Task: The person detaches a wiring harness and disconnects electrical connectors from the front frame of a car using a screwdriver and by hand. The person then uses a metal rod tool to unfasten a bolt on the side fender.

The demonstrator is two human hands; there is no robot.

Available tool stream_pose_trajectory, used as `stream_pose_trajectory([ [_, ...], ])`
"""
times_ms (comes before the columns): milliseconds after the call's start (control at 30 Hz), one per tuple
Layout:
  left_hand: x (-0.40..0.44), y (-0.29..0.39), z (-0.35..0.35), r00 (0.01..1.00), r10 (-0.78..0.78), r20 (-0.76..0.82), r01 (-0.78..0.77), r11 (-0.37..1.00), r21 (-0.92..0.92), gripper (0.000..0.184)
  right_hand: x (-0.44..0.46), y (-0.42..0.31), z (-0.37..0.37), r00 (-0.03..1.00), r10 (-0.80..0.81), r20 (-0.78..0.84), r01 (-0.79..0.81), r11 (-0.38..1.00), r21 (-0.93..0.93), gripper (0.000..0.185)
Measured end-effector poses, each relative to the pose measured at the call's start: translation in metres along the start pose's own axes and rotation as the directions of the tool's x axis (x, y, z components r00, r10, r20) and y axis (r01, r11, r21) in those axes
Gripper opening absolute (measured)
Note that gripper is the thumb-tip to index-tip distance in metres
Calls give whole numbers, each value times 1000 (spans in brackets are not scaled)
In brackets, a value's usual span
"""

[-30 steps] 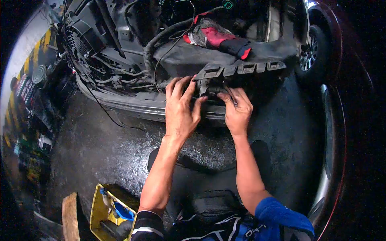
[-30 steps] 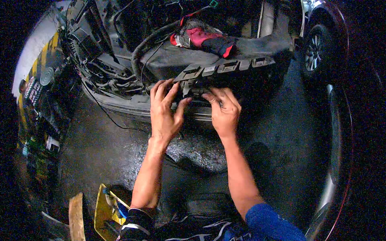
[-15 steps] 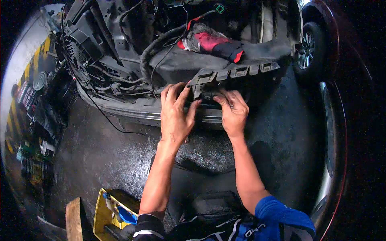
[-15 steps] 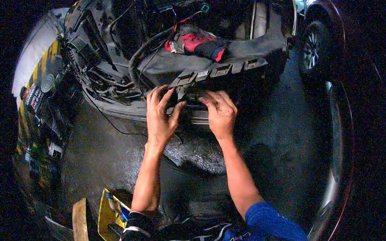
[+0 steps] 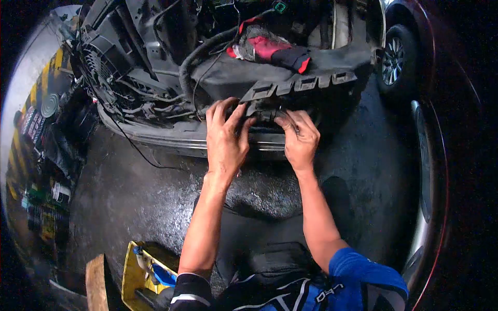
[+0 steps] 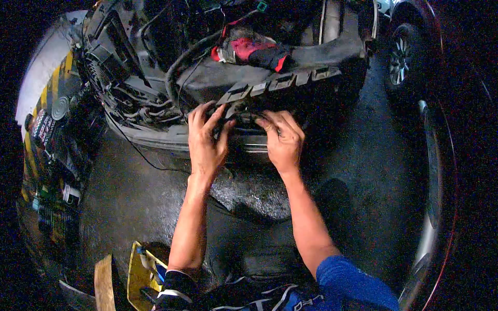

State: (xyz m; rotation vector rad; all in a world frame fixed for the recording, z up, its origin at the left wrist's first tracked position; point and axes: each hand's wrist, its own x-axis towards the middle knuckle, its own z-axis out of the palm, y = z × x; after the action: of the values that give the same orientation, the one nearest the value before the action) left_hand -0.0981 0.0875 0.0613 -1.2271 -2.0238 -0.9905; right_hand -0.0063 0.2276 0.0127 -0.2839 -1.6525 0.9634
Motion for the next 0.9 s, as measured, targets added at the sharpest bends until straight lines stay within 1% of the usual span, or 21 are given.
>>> stream_pose_trajectory([
  [67,1,-3,-1,999,26,19,-26,999,22,40,0,-1,2,1000,5,-12,-4,1000,14,11],
  [100,1,-3,-1,999,30,32,-31,999,32,40,2,2,3,999,34,-6,-34,999,40,13],
  [200,2,-4,-2,998,35,45,-36,999,21,40,2,5,1,998,55,40,-55,998,7,14],
  [233,2,-4,-2,999,23,46,-24,1000,18,39,1,6,-1,999,33,32,-33,999,-6,14],
  [300,3,-9,-4,996,66,63,-66,998,-1,40,0,4,0,1000,-16,12,16,1000,-24,15],
  [333,4,-12,-7,993,91,71,-91,996,-8,40,0,4,0,1000,-16,5,16,1000,-26,15],
  [367,5,-13,-12,995,77,68,-71,994,-86,45,-2,5,0,1000,-16,-5,16,999,-28,15],
  [400,4,-15,-16,991,95,93,-93,995,-19,49,-4,6,2,1000,-16,-17,16,999,-30,16],
  [433,2,-18,-18,987,108,116,-114,992,49,53,-4,8,4,1000,10,-27,-9,999,39,15],
  [467,2,-23,-19,983,117,138,-133,984,116,57,1,9,5,1000,29,-11,-28,999,33,15],
  [500,4,-27,-19,979,134,152,-152,982,114,68,4,11,4,999,51,9,-51,998,25,14],
  [533,4,-30,-20,977,147,155,-168,978,128,70,4,11,3,996,78,32,-78,997,14,14],
  [567,5,-32,-22,974,158,164,-181,974,138,73,4,10,1,999,35,36,-34,999,-34,13],
  [600,5,-31,-22,971,168,172,-194,970,147,76,0,10,-1,999,27,20,-26,999,-40,13],
  [633,5,-29,-20,977,147,155,-168,977,128,80,-3,10,-2,1000,14,-1,-14,999,-44,13],
  [667,5,-29,-19,978,147,146,-167,976,142,75,-2,8,0,1000,-5,-29,4,999,-45,12],
  [700,5,-30,-16,980,148,134,-169,973,158,70,-3,6,2,997,-48,-53,48,999,-6,12],
  [733,4,-32,-14,982,147,122,-167,970,175,65,-2,6,3,997,-47,-59,47,999,-1,11],
  [800,4,-32,-11,987,142,73,-153,972,177,65,-1,7,3,997,-37,-63,37,999,7,11],
  [833,5,-30,-13,988,138,68,-148,975,168,66,2,6,-2,1000,8,7,-7,998,-68,11],
  [900,3,-21,-16,992,100,83,-112,982,152,66,-2,3,-7,1000,27,-7,-27,999,-28,13],
])
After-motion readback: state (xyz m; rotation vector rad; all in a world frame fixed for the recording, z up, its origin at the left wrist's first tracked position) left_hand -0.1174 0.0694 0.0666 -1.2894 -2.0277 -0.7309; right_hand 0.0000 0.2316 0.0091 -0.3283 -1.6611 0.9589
